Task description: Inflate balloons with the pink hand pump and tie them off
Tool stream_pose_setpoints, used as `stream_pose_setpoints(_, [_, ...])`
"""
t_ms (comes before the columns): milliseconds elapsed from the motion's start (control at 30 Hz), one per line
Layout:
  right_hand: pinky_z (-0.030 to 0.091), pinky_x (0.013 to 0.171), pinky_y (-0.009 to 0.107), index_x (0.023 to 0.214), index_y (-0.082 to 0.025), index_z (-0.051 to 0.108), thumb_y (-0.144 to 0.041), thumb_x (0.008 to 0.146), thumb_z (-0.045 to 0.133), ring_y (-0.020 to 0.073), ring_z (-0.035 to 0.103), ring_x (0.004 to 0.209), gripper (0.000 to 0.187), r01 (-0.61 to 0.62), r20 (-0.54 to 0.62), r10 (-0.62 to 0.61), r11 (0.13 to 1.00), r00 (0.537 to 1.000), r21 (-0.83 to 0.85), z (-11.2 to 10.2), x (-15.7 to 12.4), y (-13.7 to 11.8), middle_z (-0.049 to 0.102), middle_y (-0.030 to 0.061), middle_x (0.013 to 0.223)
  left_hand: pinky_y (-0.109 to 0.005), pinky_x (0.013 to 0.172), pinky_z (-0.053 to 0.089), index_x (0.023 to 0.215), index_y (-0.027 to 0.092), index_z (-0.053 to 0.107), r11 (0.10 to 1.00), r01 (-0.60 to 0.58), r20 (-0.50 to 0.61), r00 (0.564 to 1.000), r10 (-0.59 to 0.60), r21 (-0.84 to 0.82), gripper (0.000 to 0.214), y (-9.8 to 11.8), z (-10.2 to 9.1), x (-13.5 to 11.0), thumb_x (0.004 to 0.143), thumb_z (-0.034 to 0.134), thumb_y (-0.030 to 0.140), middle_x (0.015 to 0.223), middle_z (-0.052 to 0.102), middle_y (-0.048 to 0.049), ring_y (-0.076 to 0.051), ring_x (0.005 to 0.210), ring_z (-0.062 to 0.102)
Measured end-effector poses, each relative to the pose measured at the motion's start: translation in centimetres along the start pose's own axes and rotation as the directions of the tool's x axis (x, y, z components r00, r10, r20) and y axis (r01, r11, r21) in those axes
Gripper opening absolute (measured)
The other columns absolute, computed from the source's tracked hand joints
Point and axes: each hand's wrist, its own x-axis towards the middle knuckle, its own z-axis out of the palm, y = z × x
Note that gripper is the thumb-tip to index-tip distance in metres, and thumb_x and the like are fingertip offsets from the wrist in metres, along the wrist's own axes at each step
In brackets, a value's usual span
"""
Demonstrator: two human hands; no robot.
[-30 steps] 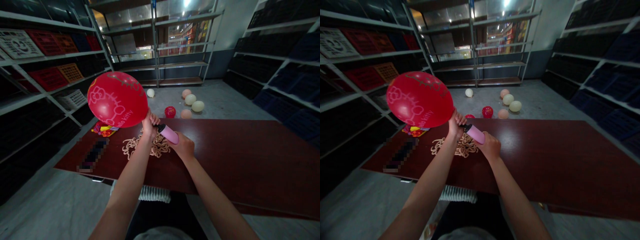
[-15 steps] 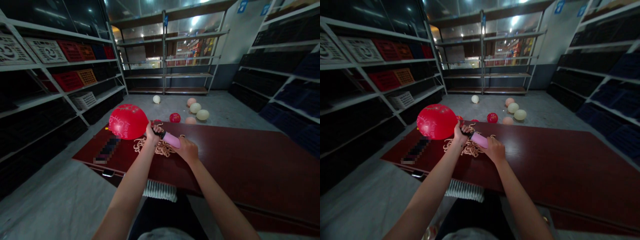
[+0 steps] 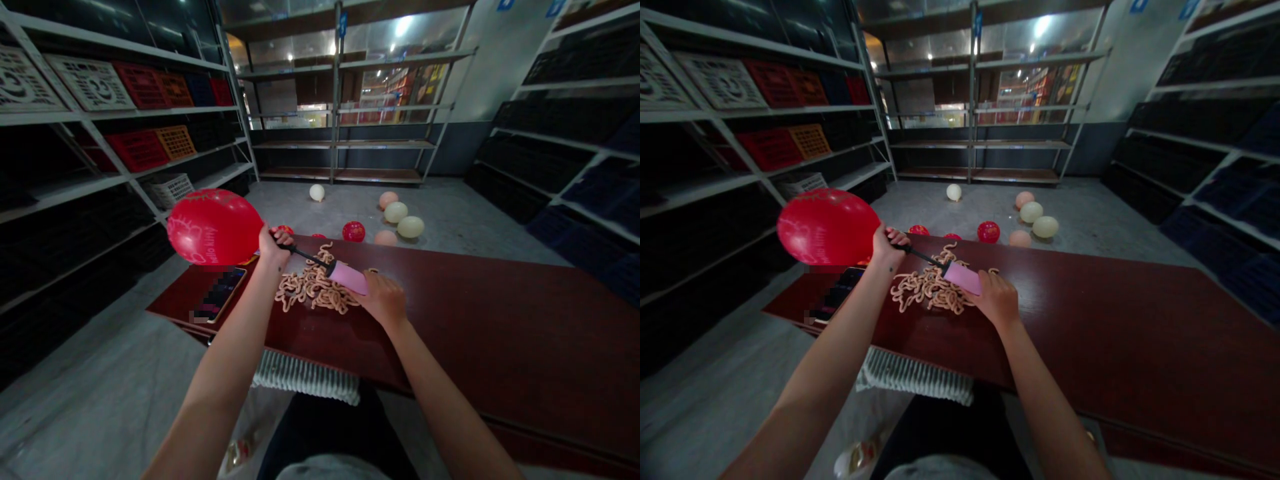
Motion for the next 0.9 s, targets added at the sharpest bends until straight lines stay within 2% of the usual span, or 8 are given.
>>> stream_pose_setpoints(100, [0.032,0.063,0.030,0.096,-0.016,0.067,-0.059,0.087,0.057,0.0199,0.062,0.071,0.046,-0.016,-0.012,0.016,1.000,1.000,0.021,0.0,0.2,-0.3,0.070,0.0099,0.081,-0.019,0.035,0.020,0.056,0.019,0.032,0.999,-0.011,0.011,1.000,0.012,-0.046,0.051,1.7,0.9,0.6,0.096,0.055,0.042,0.040,0.023,0.0088,-0.005,0.030,0.021])
stream_pose_setpoints(200, [0.030,0.061,0.030,0.091,-0.016,0.067,-0.059,0.086,0.056,0.0197,0.062,0.068,0.045,-0.067,-0.032,0.068,0.997,0.997,0.043,0.3,0.2,0.0,0.070,0.0092,0.075,-0.020,0.034,0.019,0.055,0.019,0.031,0.998,-0.053,0.089,0.995,0.054,-0.013,0.052,1.2,2.1,0.7,0.092,0.062,0.039,0.039,0.022,0.0093,-0.004,0.030,0.020])
stream_pose_setpoints(300, [0.030,0.061,0.030,0.095,-0.015,0.068,-0.058,0.084,0.061,0.0199,0.063,0.067,0.045,-0.122,-0.035,0.125,0.990,0.992,0.075,0.7,0.0,0.7,0.071,0.0086,0.075,-0.021,0.034,0.017,0.054,0.019,0.030,0.998,-0.058,0.127,0.990,0.055,0.022,0.052,-1.4,3.4,0.6,0.091,0.064,0.036,0.039,0.021,0.0094,-0.004,0.030,0.018])
stream_pose_setpoints(433, [0.030,0.060,0.030,0.100,-0.016,0.068,-0.058,0.082,0.062,0.0195,0.064,0.067,0.046,-0.193,-0.001,0.195,0.975,0.981,0.112,1.1,-0.1,1.3,0.073,0.0080,0.079,-0.021,0.035,0.017,0.053,0.018,0.032,0.998,-0.019,0.161,0.987,0.011,0.052,0.049,-6.4,4.8,-0.2,0.094,0.058,0.027,0.038,0.021,0.0088,-0.004,0.031,0.017])
stream_pose_setpoints(533, [0.029,0.060,0.029,0.098,-0.016,0.068,-0.061,0.083,0.061,0.0194,0.064,0.065,0.047,-0.242,0.014,0.242,0.964,0.970,0.111,1.1,0.0,1.3,0.073,0.0077,0.077,-0.021,0.036,0.017,0.052,0.018,0.034,0.996,0.025,0.168,0.985,-0.040,0.089,0.049,-9.8,5.2,-1.3,0.095,0.056,0.025,0.037,0.024,0.0080,-0.004,0.031,0.018])
stream_pose_setpoints(633, [0.028,0.060,0.029,0.100,-0.017,0.068,-0.060,0.081,0.063,0.0199,0.064,0.067,0.046,-0.272,0.007,0.273,0.955,0.962,0.120,1.0,0.0,1.4,0.073,0.0077,0.079,-0.021,0.037,0.016,0.053,0.018,0.035,0.995,0.030,0.171,0.984,-0.047,0.098,0.048,-11.7,5.2,-2.0,0.096,0.055,0.026,0.038,0.025,0.0076,-0.004,0.031,0.019])
stream_pose_setpoints(767, [0.026,0.059,0.028,0.098,-0.019,0.067,-0.059,0.081,0.063,0.0192,0.063,0.067,0.044,-0.274,0.009,0.275,0.952,0.961,0.134,1.0,0.0,1.4,0.073,0.0072,0.078,-0.021,0.038,0.017,0.056,0.018,0.036,0.996,0.016,0.155,0.988,-0.029,0.086,0.047,-12.0,4.9,-2.2,0.094,0.058,0.033,0.040,0.025,0.0084,-0.004,0.032,0.021])
stream_pose_setpoints(900, [0.026,0.058,0.029,0.093,-0.017,0.065,-0.062,0.082,0.060,0.0195,0.062,0.064,0.046,-0.203,0.014,0.203,0.976,0.979,0.082,0.9,0.1,1.0,0.071,0.0078,0.073,-0.020,0.038,0.018,0.058,0.019,0.034,0.998,0.015,0.001,1.000,-0.015,0.058,0.043,-11.2,4.1,-2.2,0.094,0.054,0.029,0.042,0.024,0.0087,-0.005,0.033,0.022])
